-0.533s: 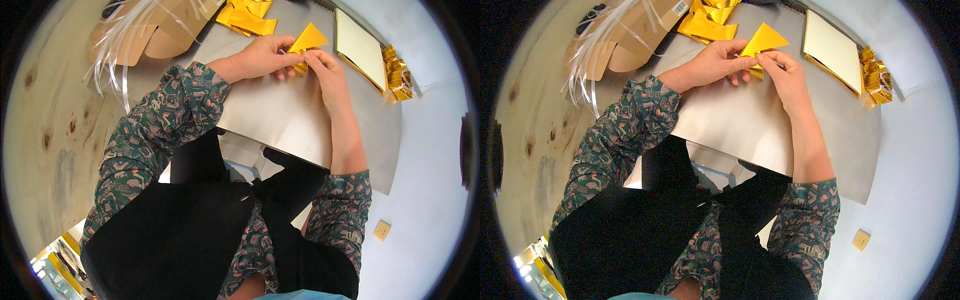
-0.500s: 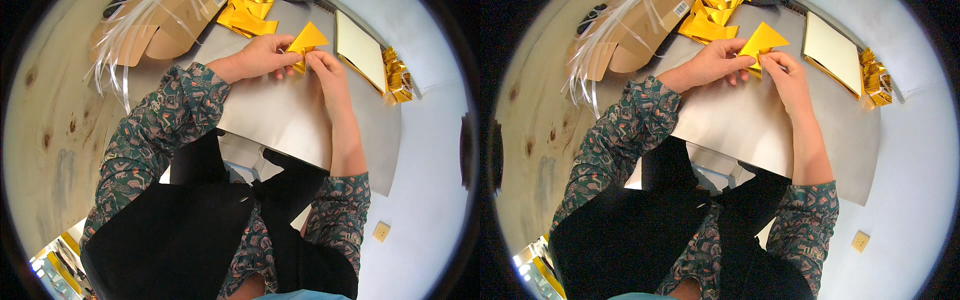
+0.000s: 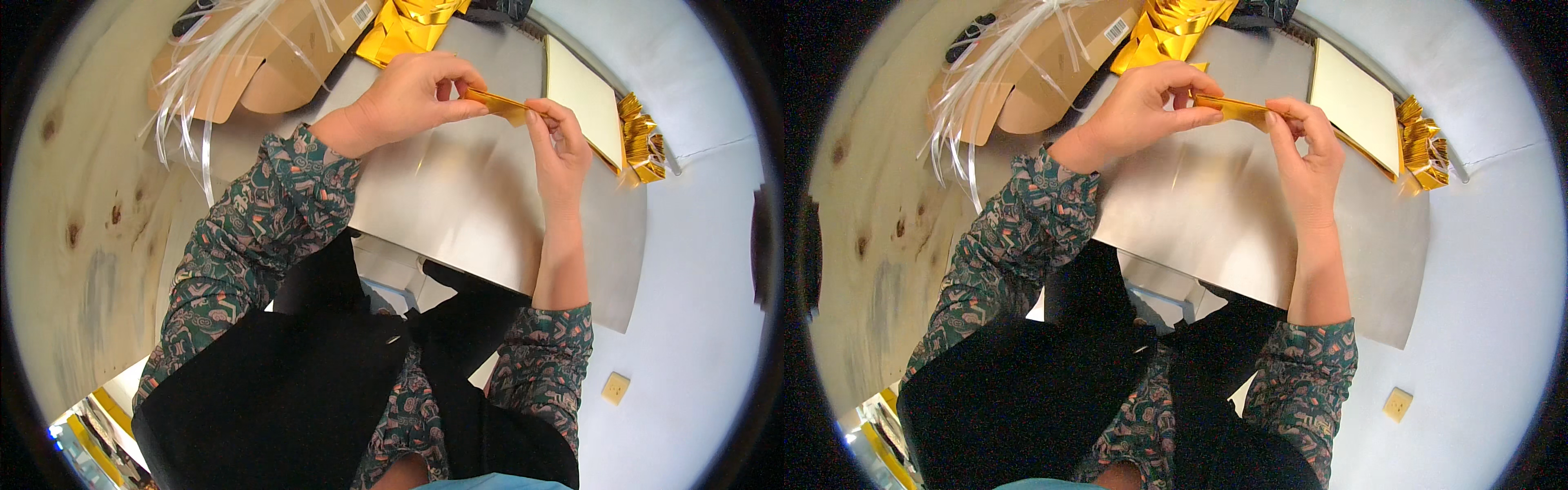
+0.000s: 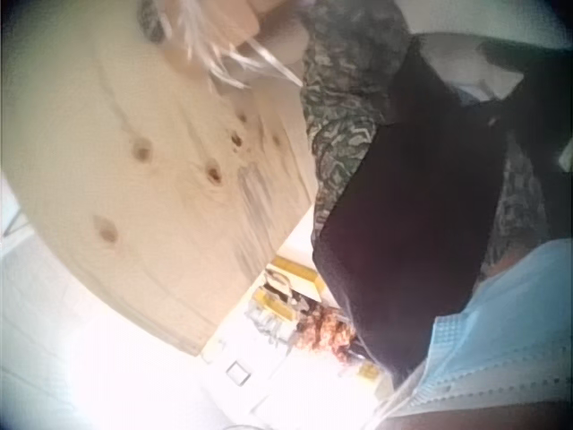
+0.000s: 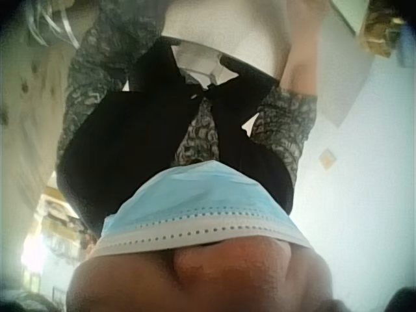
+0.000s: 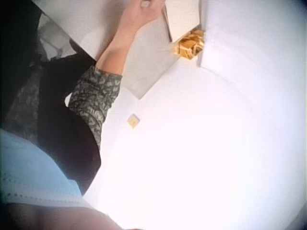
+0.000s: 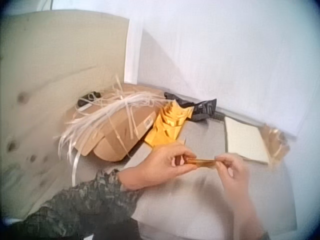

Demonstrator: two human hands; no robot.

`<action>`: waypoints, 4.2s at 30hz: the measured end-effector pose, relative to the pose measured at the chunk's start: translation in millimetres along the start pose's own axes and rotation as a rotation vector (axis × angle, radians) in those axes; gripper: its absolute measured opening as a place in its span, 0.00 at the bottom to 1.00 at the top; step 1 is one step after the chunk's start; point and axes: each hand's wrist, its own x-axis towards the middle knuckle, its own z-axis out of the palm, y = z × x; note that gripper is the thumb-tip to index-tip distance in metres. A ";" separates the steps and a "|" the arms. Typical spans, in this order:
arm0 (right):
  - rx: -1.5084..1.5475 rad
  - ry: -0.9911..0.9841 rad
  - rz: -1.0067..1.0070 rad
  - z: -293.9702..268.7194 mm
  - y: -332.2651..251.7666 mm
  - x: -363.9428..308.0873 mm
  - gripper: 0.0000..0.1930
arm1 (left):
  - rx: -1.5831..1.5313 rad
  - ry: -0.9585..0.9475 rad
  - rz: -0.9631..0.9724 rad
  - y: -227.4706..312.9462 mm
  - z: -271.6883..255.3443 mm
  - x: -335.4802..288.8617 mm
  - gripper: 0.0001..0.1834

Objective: The person folds a yellow sheet of paper by hand into a triangular origami shape, pressing creases and tucking flaps. The finished piece is placed on a stack of similar yellow items on the table.

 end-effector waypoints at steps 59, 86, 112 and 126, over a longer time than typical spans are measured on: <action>-0.202 -0.030 -0.247 -2.4 -18.0 -2.4 0.08 | -0.262 -0.057 -0.082 6.1 16.9 -14.1 0.07; -0.114 -0.053 -0.191 -0.2 -9.3 -2.3 0.07 | -0.264 -0.108 -0.158 8.2 16.2 -14.9 0.12; 0.106 -0.189 0.053 -1.0 -0.7 -4.7 0.05 | -0.420 -0.146 -0.225 9.6 21.5 -17.5 0.18; 0.452 -0.296 0.320 -1.8 1.6 -5.3 0.08 | -0.515 -0.262 -0.263 8.4 25.7 -19.8 0.16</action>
